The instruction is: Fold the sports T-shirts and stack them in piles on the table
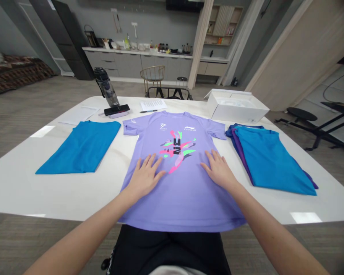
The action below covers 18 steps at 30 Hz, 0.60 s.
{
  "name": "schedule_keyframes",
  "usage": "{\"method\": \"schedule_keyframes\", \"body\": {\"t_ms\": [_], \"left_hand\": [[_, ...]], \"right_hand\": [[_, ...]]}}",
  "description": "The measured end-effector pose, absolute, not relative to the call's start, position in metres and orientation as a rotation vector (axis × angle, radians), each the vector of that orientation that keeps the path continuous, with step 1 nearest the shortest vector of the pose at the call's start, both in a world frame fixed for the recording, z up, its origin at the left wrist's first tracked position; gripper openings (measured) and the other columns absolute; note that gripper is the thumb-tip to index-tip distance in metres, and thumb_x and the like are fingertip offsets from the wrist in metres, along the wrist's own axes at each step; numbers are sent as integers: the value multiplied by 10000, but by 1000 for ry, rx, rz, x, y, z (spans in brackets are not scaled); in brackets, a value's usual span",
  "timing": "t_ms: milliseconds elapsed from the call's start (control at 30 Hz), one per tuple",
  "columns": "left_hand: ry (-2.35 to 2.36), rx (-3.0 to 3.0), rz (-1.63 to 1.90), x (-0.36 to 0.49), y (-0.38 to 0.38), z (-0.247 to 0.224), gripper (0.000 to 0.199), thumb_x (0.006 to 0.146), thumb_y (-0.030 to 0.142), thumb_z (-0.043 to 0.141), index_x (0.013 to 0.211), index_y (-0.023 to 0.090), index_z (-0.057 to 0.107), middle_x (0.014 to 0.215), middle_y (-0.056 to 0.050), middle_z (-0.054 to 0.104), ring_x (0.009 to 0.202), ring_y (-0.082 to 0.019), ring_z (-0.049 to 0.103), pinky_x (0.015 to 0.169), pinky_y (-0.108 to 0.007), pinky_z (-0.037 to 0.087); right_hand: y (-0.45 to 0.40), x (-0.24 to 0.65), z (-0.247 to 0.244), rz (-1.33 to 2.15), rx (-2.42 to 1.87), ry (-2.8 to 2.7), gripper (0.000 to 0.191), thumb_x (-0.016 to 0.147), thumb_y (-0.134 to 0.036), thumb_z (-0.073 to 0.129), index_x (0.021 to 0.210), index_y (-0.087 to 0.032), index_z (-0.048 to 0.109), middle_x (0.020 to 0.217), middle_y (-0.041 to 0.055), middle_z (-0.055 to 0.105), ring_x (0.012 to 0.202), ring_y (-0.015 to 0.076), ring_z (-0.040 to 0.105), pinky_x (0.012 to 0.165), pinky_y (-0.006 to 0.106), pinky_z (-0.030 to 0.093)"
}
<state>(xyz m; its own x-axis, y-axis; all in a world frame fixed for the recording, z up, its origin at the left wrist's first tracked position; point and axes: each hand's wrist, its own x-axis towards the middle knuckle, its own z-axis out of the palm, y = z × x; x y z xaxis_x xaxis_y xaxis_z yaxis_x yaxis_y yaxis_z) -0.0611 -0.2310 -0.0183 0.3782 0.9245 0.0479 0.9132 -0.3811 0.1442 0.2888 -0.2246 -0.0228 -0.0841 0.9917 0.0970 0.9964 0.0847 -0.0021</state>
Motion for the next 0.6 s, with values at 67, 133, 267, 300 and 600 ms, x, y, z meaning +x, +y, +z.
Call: {"method": "schedule_keyframes", "body": {"t_ms": [67,133,267,300,600], "left_hand": [[1677,2522,204,-56,-194,-18,687,1051,646,227,1642,310,325,1732,-73,235,1596,-316,227,1271,-580,200],[1650,2523,208,-54,-158,-22,693,1049,650,241,1648,310,309,1736,-75,222,1601,-315,208,1274,-566,193],[1628,2513,175,-65,-114,-38,686,1055,632,228,1636,287,344,1726,-73,259,1600,-298,217,1283,-559,163],[1637,2507,175,-69,-111,-42,683,1055,633,225,1635,294,347,1724,-63,266,1598,-291,223,1286,-555,154],[1781,2533,251,-52,-95,-33,659,1048,607,291,1598,267,415,1661,-117,397,1534,-308,355,1260,-551,227]], "right_hand": [[-186,288,-23,58,-1898,-2354,706,1065,-571,315,1616,-134,377,1693,187,301,1562,332,284,1242,502,311],[-155,287,-26,128,-1889,-2327,684,1073,-546,288,1631,-154,352,1715,147,263,1583,320,233,1253,509,293],[-130,288,-38,128,-2068,-2221,677,1077,-566,215,1670,-244,265,1740,84,205,1590,349,191,1236,619,261],[-130,289,-41,113,-2108,-2203,685,1074,-583,205,1677,-261,241,1744,78,191,1585,363,199,1232,638,251],[-95,283,-37,-93,-2108,-2205,652,1071,-591,254,1553,-211,473,1612,167,449,1511,370,336,1223,688,161]]}}
